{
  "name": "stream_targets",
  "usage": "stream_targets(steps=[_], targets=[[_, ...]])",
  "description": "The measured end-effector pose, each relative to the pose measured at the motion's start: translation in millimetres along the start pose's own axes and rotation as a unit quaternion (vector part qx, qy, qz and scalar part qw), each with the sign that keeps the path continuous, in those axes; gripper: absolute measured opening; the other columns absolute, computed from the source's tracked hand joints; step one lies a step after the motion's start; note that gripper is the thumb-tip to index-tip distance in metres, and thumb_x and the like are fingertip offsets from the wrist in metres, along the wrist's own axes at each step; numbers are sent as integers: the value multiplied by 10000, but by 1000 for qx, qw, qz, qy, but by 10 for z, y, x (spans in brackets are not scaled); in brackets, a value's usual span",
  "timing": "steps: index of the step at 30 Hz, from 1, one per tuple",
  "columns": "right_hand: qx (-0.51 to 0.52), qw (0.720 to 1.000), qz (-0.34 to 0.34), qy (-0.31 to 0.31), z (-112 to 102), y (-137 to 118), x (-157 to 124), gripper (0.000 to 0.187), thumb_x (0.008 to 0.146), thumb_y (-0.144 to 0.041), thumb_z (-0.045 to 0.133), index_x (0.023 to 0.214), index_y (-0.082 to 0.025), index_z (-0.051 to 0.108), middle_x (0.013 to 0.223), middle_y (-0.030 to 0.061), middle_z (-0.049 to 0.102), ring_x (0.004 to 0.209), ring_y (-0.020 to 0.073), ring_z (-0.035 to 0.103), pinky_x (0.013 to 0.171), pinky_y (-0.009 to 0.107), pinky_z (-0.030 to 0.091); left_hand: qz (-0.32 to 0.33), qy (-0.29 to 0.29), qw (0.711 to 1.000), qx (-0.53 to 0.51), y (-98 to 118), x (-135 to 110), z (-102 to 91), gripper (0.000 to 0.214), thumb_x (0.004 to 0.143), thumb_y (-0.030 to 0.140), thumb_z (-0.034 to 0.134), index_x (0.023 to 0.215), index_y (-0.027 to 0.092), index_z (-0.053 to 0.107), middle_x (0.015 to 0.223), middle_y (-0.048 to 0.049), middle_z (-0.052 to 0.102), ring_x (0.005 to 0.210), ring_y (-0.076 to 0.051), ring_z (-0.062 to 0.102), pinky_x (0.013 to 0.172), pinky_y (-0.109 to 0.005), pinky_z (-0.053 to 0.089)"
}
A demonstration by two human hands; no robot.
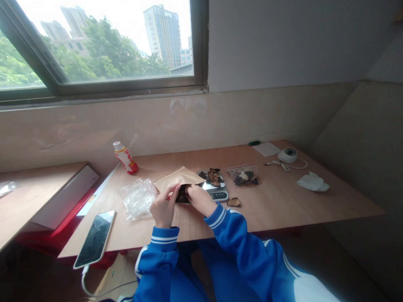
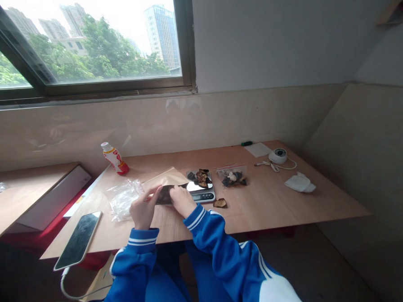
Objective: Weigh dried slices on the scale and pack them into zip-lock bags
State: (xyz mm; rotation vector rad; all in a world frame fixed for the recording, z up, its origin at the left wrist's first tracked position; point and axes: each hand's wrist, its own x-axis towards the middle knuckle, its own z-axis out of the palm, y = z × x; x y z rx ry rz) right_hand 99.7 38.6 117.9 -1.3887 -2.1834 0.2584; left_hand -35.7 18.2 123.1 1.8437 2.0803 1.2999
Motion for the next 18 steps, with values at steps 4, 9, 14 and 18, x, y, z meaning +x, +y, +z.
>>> stream_targets(steps=[4,9,14,18], targets=[[16,998,-14,54,-147,-45,-189,156,863,-96,457,881,-149,603,948,91,610,898,208,567,759,309,476,-12,4,1000,-1,-33,38,-8,290,780,504,569,947,311,708,682,21,692,604,-122,605,595,-206,386],[167,969,12,180,-345,75,-438,96,867,-230,524,872,-211,618,852,26,609,814,173,557,768,310,467,-30,3,999,16,-70,86,-42,286,777,515,567,945,328,704,672,22,686,610,-132,603,586,-215,373],[152,947,82,270,-292,514,-536,160,878,-274,496,916,-205,636,837,46,588,767,179,535,728,320,461,-53,-3,998,44,-187,188,-86,301,792,531,532,950,334,696,716,5,699,686,-165,623,582,-226,358],[-2,975,87,203,-53,870,-350,155,845,-245,526,837,-219,679,907,82,572,892,235,496,810,385,428,-66,-32,996,42,-320,227,-36,292,808,516,509,957,337,686,762,0,709,696,-171,617,561,-226,346]])
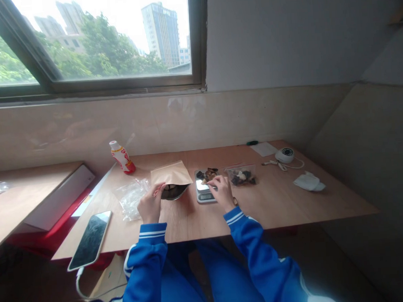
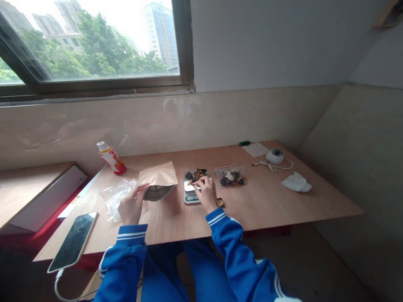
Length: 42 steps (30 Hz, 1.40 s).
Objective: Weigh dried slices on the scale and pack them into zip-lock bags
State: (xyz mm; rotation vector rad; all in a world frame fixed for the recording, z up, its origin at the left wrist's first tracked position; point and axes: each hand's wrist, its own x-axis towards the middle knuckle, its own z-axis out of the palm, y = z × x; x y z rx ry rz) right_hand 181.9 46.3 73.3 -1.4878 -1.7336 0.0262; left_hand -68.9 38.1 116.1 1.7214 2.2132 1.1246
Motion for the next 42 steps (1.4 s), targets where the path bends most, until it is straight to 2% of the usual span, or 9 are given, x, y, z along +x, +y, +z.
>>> stream_targets(steps=[7,11,14,18,25,29,34,37,42], targets=[[-122,986,-61,-96,263,97,148,175,835,-177,513,889,-203,677,1132,113,527,1073,272,413,893,422,366,4,-69,997,27,-240,-45,224,289,842,476,461,988,330,664,783,-4,704,680,-177,616,564,-241,365],[-96,993,-16,-61,114,186,-8,275,852,-182,464,1045,-242,651,1174,99,510,1067,264,424,893,424,370,63,-107,992,-30,-454,-50,342,268,841,412,467,973,270,651,1001,-23,691,887,-185,633,715,-262,448],[-82,996,35,-17,-37,306,-229,314,854,-182,428,1082,-250,633,1142,95,519,1032,255,449,890,423,381,98,-69,991,-66,-633,-32,388,304,855,368,415,999,213,632,1120,-61,649,1043,-199,586,877,-305,434],[-92,993,66,-17,-161,469,-605,276,837,-208,450,1032,-245,642,1138,100,521,1019,260,467,879,431,395,35,29,999,30,-884,9,390,370,832,286,403,1132,154,576,1137,-121,627,1060,-251,564,921,-379,398],[-125,986,94,-49,-200,752,-945,251,814,-212,468,1005,-245,627,1109,92,539,999,269,465,847,427,413,-19,-44,989,137,-1142,56,345,308,798,323,458,1000,162,625,1089,-131,641,1004,-282,558,847,-389,382],[-148,981,126,-22,-256,894,-893,247,829,-229,453,999,-232,633,1072,104,551,978,283,466,834,448,410,-41,1,990,132,-1078,54,301,307,815,341,427,954,152,625,971,-135,656,953,-283,573,864,-408,357],[-119,982,149,9,-323,790,-836,251,843,-223,438,1001,-221,633,1082,117,548,988,294,473,851,476,406,-71,205,973,81,-770,-107,234,383,864,407,375,1024,131,587,1013,-144,634,1014,-295,535,910,-446,319],[-21,993,113,-19,-320,438,-804,242,869,-242,429,1014,-223,622,1046,104,555,1004,268,492,900,460,403,7,238,971,17,-489,-364,262,318,869,367,415,1066,152,541,1082,-125,606,1056,-266,521,952,-432,314],[212,969,50,-117,-242,-391,-702,271,913,-301,412,1136,-230,550,1094,79,568,1052,214,520,916,384,440,216,180,950,-134,-115,-905,507,253,841,235,497,1089,187,470,1025,-84,602,1017,-222,557,903,-409,381]])
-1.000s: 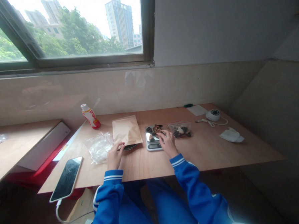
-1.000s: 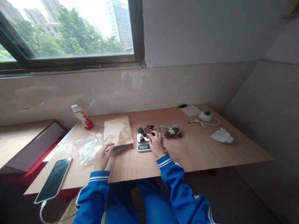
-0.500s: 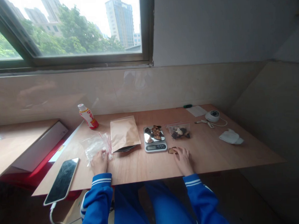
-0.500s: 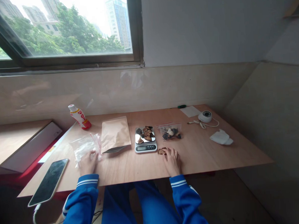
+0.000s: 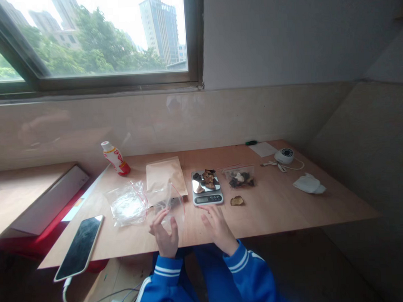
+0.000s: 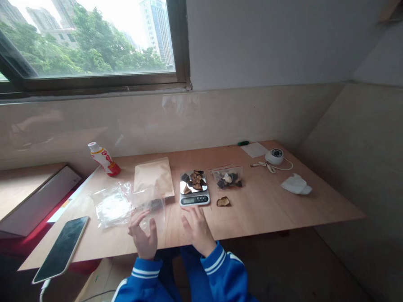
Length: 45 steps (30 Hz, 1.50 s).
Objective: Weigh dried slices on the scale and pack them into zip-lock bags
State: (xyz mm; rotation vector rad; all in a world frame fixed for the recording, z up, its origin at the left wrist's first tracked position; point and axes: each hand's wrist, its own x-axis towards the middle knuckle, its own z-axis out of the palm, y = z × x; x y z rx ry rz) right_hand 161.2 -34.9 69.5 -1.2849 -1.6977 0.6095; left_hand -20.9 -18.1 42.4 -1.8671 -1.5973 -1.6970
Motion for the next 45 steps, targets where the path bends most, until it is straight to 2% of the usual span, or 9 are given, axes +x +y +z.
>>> stream_targets(steps=[5,8,12,20,24,28,30,37,45], targets=[[142,988,59,-29,276,-329,96,222,901,-325,449,1030,-197,577,967,53,642,829,158,609,726,282,508,-17,-90,994,-66,170,-292,117,413,866,253,472,1267,190,396,1104,-116,576,987,-225,556,847,-418,405],[176,981,81,-30,317,-319,105,176,884,-292,470,975,-196,585,938,42,670,774,151,625,678,268,508,-42,-110,988,-96,176,-300,132,493,874,273,470,1345,203,341,1112,-119,563,963,-215,553,806,-390,439],[181,979,92,-20,303,-241,88,155,864,-259,473,949,-194,584,893,39,677,744,150,632,655,260,502,-40,-134,985,-100,188,-260,149,406,867,237,497,1271,223,458,1034,-85,581,961,-202,550,817,-365,453],[108,974,194,47,199,298,148,182,820,-334,507,836,-177,598,681,37,638,612,179,610,580,289,484,19,-30,999,-32,95,-239,235,128,861,170,500,951,195,588,865,-39,596,829,-172,544,766,-327,401],[82,986,140,38,-45,643,263,306,850,-429,454,896,-173,614,841,81,656,784,208,621,704,330,499,45,11,999,3,-33,-129,350,105,871,204,488,934,191,571,873,-43,562,856,-178,527,806,-352,359],[-53,990,70,108,-275,854,530,319,852,-382,447,1032,-167,599,1014,119,588,981,240,560,881,397,452,29,39,999,-8,-98,-11,546,147,893,259,430,990,176,504,1010,-81,515,975,-197,497,877,-402,351],[-105,989,46,97,-319,914,713,337,843,-338,464,1112,-168,573,1068,124,549,1062,245,522,949,406,411,13,59,997,-38,-101,20,650,172,899,298,409,1005,172,460,1102,-107,474,1055,-210,477,916,-434,352],[-252,965,47,-47,-157,954,1116,530,801,-345,573,1301,-212,459,1263,141,442,1177,299,423,965,435,362,3,25,991,-134,-136,-38,811,137,904,248,390,1029,201,357,1266,-167,419,1243,-247,407,971,-514,373],[-259,964,66,0,-64,901,1037,367,775,-284,616,1136,-237,563,1069,96,559,1022,279,502,876,417,373,16,-16,984,-179,-156,-76,807,150,908,202,366,1049,227,322,1302,-165,414,1224,-234,452,902,-507,449]])
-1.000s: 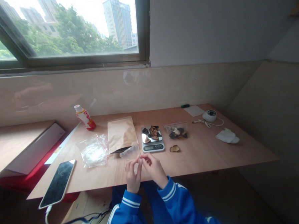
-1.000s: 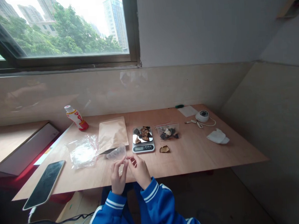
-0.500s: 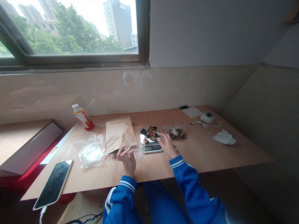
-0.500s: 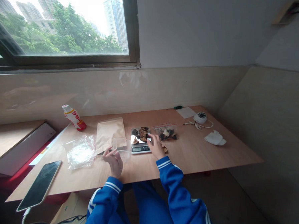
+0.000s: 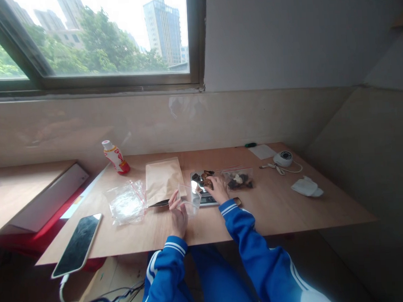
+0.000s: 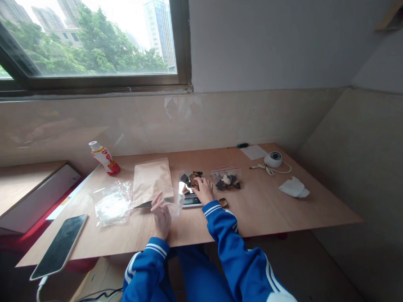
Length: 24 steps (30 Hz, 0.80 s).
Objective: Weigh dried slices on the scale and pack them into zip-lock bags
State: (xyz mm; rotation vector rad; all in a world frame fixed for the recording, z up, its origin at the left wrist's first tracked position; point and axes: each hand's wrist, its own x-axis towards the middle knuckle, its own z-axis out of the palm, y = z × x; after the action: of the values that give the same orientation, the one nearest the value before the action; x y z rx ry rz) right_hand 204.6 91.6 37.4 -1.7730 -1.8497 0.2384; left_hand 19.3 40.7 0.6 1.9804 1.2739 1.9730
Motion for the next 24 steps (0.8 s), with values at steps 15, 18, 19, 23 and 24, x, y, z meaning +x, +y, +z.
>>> stream_targets(steps=[15,18,19,23,24], targets=[[245,961,8,127,-173,-79,-11,53,750,-207,611,800,-191,604,918,62,558,907,211,553,844,349,457,-25,-39,999,9,44,9,-33,130,929,249,332,1059,242,328,1282,-152,430,1227,-238,453,913,-507,451],[287,947,-12,145,-428,-349,-70,82,753,-243,629,821,-200,614,934,58,564,893,196,563,831,328,468,-20,-42,999,13,51,19,-35,130,930,268,332,1057,240,333,1274,-154,436,1218,-237,457,916,-508,448],[292,945,-23,147,-503,-457,-96,81,751,-244,634,820,-205,617,954,57,564,917,195,561,842,325,465,-16,-41,999,12,47,20,-34,130,929,271,334,1055,239,336,1271,-155,439,1218,-237,457,915,-502,449],[270,956,-78,85,-617,-824,-210,91,730,-183,650,813,-211,627,964,50,555,972,202,547,892,346,443,-5,-37,999,7,17,14,-26,134,926,275,347,1055,238,337,1272,-153,438,1230,-237,445,932,-495,440],[253,961,-91,64,-596,-880,-238,108,726,-159,645,820,-211,629,970,53,551,972,208,543,894,361,441,-4,-38,999,8,9,11,-24,139,926,274,347,1059,237,332,1276,-154,433,1234,-238,440,935,-498,438]])
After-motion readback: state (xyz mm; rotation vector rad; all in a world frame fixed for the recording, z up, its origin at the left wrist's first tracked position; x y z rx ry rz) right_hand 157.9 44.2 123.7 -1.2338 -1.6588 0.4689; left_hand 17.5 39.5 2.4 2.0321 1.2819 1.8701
